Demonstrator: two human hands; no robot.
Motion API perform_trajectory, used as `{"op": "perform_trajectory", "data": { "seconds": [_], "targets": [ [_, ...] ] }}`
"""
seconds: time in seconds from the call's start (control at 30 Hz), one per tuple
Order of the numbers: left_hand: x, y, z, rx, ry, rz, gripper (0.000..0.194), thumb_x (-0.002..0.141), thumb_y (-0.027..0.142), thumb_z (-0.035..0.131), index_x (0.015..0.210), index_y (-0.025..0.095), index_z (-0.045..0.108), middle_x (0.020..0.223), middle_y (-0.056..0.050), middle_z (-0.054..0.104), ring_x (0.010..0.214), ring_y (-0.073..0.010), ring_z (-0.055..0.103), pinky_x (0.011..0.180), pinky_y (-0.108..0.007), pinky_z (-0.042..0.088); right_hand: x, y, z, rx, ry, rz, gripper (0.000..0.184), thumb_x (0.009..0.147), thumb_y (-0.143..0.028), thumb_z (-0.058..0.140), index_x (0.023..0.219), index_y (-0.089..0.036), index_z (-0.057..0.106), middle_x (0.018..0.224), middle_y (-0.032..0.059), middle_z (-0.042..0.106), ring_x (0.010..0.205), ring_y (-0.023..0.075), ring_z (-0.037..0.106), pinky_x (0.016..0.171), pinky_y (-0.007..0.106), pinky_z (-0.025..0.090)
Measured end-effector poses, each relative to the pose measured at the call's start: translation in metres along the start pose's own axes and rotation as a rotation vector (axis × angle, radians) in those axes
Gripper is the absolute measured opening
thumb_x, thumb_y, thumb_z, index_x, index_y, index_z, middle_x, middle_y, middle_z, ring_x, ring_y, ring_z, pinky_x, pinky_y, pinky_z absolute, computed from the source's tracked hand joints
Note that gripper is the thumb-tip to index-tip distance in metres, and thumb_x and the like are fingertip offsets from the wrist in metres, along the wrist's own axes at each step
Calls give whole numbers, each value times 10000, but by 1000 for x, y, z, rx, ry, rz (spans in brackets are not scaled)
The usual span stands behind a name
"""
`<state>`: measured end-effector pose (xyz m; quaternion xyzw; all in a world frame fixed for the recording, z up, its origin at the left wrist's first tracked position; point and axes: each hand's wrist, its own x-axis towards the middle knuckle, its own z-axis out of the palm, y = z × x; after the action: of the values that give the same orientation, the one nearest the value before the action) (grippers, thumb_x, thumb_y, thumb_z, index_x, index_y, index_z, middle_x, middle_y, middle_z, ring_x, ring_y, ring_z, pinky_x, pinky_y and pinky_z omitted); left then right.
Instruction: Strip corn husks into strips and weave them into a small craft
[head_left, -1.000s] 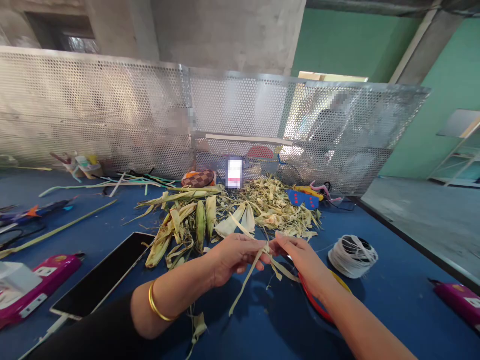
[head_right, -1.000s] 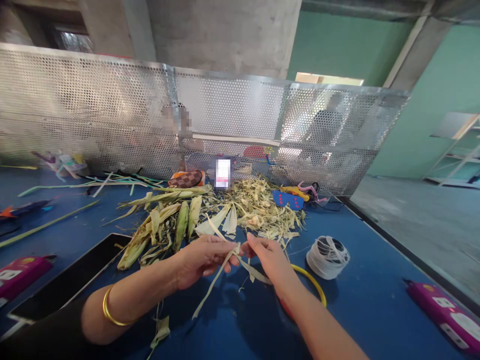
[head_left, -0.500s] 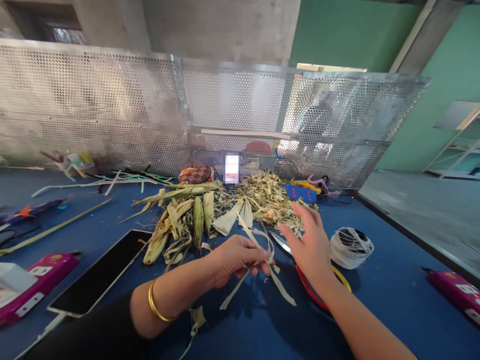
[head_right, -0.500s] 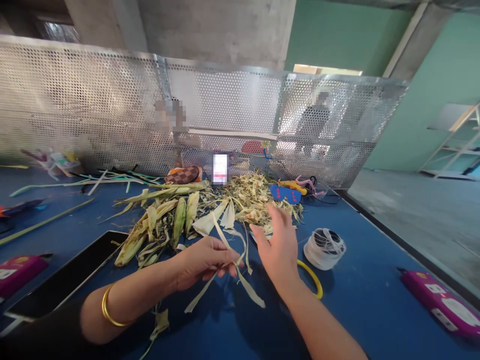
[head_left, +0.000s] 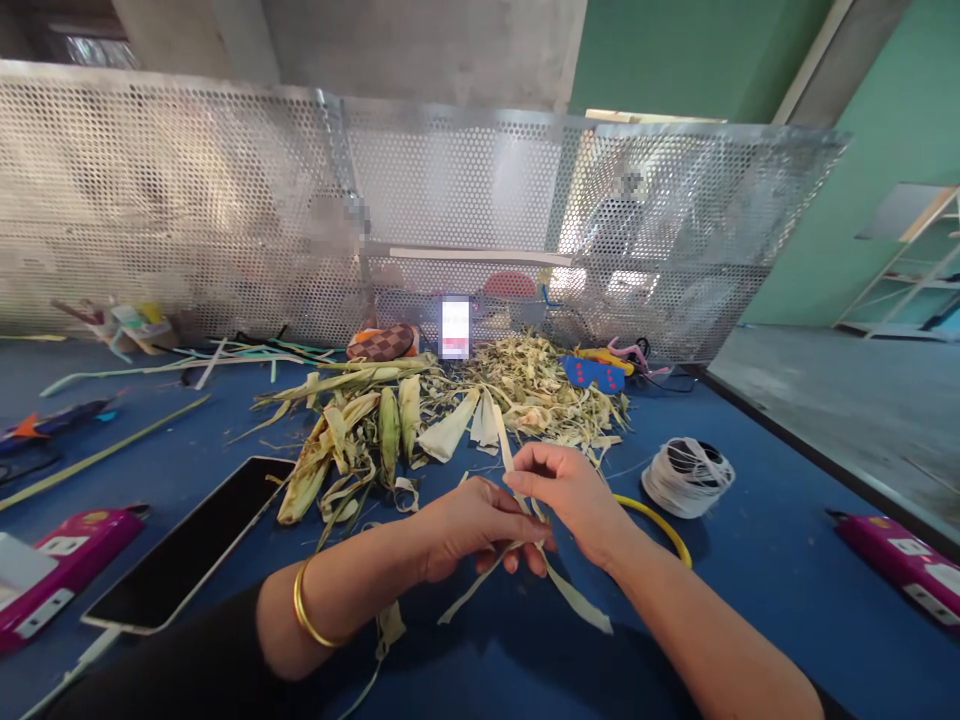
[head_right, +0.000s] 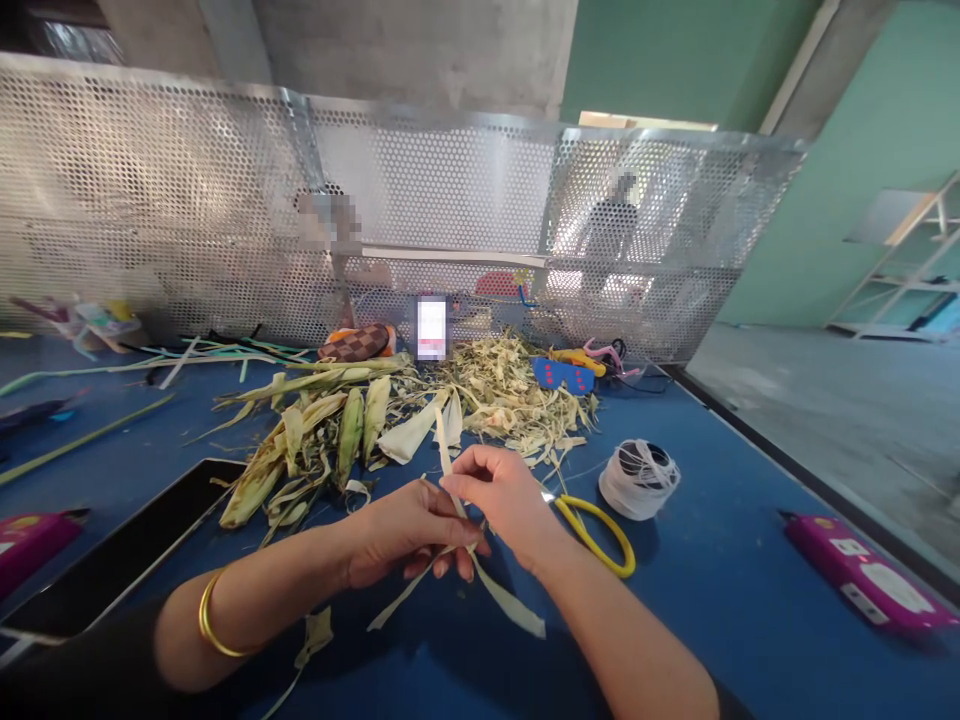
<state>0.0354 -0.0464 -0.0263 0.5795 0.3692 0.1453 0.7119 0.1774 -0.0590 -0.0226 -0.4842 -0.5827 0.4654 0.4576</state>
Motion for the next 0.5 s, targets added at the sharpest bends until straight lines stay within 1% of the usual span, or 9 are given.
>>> {"op": "perform_trajectory", "data": {
  "seconds": [0.13,0.23,0.3,0.37,0.4,0.43,0.5],
  "targets": [
    [0,1,-1,-13,-28,-17,234,646,345,688,720,125,718,603,-40,665,443,-68,461,374,-184,240,1,3,4,-37,49,-29,186,676,-318,634,584,-184,543,552,-48,485,553,106,434,541,240,350],
    [-1,3,-2,-30,-26,-24,235,642,349,683,697,122,713,590,-35,657,432,-66,451,368,-187,235,3,7,-3,-145,22,-94,175,757,-332,569,663,-185,578,625,-22,560,627,133,515,607,256,397],
    [-2,6,-5,-58,-1,-18,230,641,342,676,690,120,710,581,-29,647,430,-64,449,361,-187,223,3,8,-14,-228,-48,-156,185,819,-341,514,771,-187,605,716,4,625,714,158,573,669,275,425],
    [-3,9,-8,-102,43,-11,211,636,322,671,687,120,707,569,-23,634,431,-63,448,360,-188,214,3,6,-27,-330,-171,-193,221,861,-363,481,846,-190,619,787,23,658,778,176,598,707,292,435],
    [-3,10,-10,-123,59,-8,201,634,310,667,688,120,706,563,-21,628,431,-63,447,361,-189,216,2,4,-32,-371,-230,-192,245,877,-375,465,850,-191,624,798,25,662,784,177,600,712,293,435],
    [-3,11,-12,-139,69,-5,191,633,299,663,690,121,706,557,-19,623,428,-64,446,363,-191,220,1,3,-37,-408,-260,-190,247,879,-380,470,845,-192,627,793,20,659,775,174,597,703,289,434],
    [-3,11,-15,-153,74,0,175,631,282,655,688,124,705,540,-14,613,418,-64,443,367,-194,229,1,1,-44,-464,-257,-196,230,862,-370,505,779,-192,623,731,2,635,713,159,577,660,271,426]
  ]
}}
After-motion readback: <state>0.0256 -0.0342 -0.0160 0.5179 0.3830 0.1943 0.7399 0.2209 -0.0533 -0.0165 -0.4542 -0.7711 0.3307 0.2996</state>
